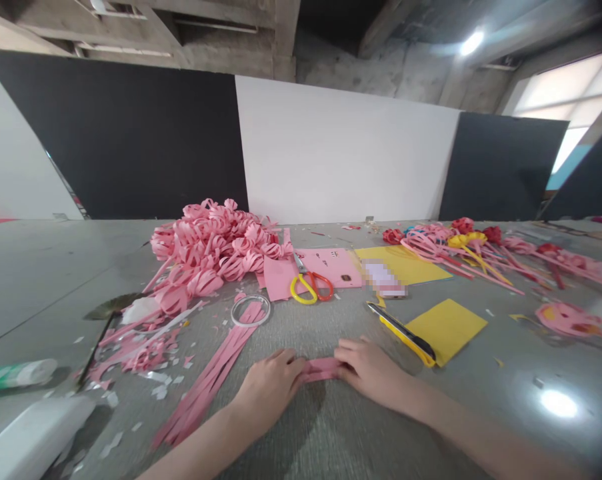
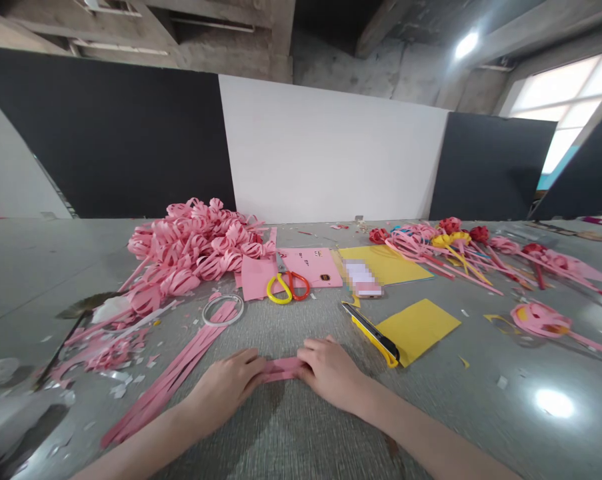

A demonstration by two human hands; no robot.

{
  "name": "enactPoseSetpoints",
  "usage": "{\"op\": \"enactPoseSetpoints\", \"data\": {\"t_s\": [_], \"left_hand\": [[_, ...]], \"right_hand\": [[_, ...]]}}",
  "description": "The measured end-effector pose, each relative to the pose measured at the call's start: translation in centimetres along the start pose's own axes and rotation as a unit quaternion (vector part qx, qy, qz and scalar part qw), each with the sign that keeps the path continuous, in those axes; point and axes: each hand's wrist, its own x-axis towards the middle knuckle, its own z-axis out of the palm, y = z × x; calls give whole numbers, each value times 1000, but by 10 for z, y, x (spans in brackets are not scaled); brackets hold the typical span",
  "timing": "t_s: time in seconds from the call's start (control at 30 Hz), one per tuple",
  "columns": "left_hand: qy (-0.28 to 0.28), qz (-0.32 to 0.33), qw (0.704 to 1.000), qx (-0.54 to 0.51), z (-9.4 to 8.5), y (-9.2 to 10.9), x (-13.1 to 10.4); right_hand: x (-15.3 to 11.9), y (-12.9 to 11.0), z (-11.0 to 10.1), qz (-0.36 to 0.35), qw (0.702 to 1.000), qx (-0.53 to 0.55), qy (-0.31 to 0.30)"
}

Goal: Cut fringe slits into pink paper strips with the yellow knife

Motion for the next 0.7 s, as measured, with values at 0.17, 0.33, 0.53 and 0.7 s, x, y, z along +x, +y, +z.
{"op": "enactPoseSetpoints", "data": {"t_s": [0.17, 0.33, 0.53, 0.7], "left_hand": [[-2, 2, 1000, 3, -2, 1, 1], [-5, 3, 1000, 16, -3, 2, 2], [0, -6, 999, 52, -3, 7, 1], [30, 99, 990, 101, 1, 11, -4]], "right_hand": [[1, 0, 0, 7, 1000, 6, -4], [1, 3, 1, 12, 1000, -2, 2], [-1, 8, 5, 23, 999, -23, 9], [-1, 9, 6, 23, 1000, -17, 7]]}}
